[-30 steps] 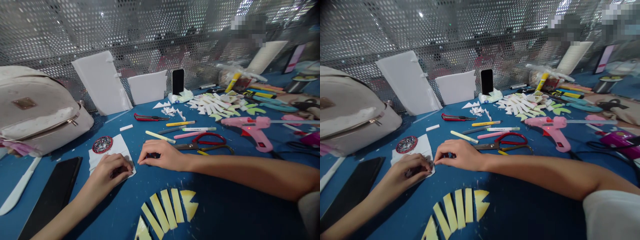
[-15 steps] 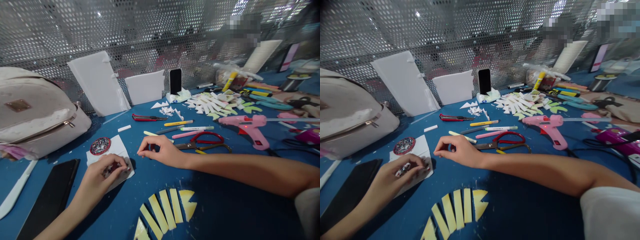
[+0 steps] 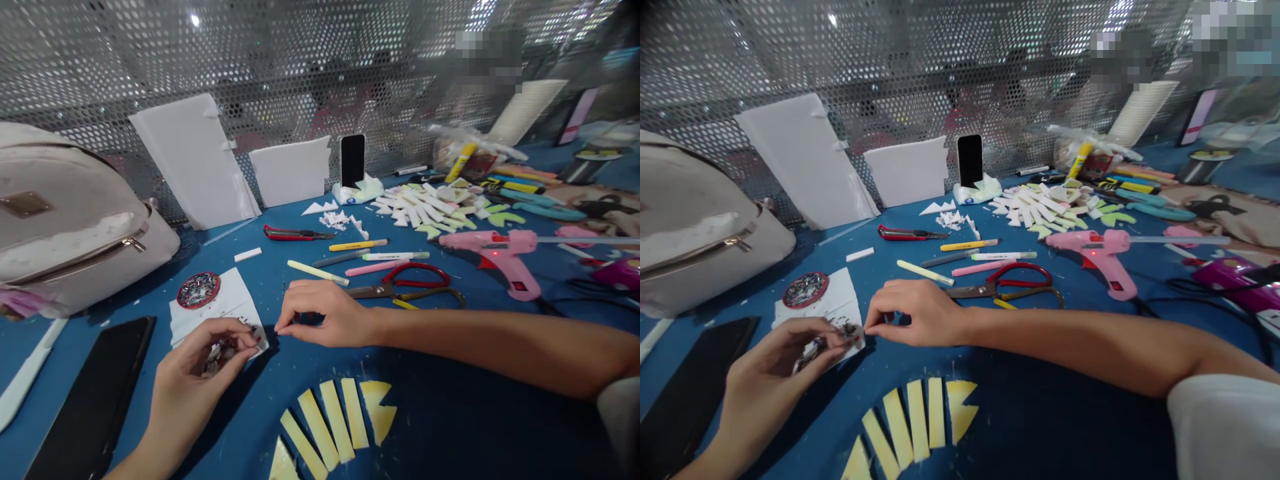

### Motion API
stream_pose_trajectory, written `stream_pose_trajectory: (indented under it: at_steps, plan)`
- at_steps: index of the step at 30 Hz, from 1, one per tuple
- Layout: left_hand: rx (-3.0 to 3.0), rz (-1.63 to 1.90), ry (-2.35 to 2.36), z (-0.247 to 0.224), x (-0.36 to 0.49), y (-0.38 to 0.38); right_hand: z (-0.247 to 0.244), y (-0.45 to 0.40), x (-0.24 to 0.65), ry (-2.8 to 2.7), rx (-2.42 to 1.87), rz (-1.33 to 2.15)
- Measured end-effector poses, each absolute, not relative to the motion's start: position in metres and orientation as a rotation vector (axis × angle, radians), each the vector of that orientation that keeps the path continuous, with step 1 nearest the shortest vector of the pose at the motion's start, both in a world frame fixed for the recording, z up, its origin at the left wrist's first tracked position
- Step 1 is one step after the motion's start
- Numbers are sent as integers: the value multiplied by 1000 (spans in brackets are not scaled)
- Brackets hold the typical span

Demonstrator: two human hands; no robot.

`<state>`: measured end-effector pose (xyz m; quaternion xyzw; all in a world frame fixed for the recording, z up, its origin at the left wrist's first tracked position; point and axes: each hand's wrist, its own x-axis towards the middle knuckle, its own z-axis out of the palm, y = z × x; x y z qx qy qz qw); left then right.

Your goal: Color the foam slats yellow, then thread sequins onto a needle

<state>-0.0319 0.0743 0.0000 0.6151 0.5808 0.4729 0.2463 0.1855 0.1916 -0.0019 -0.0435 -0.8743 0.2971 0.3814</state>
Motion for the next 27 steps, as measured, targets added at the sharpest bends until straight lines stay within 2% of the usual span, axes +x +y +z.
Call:
stream_pose_trajectory:
  at_steps: [8, 27]
  plan:
    - [1624, 1424, 1565, 2, -31, 71, -2, 191, 186, -2204, -41, 756]
    - [1689, 1463, 1506, 0, -31, 67, -2, 191, 185, -2223, -35, 739]
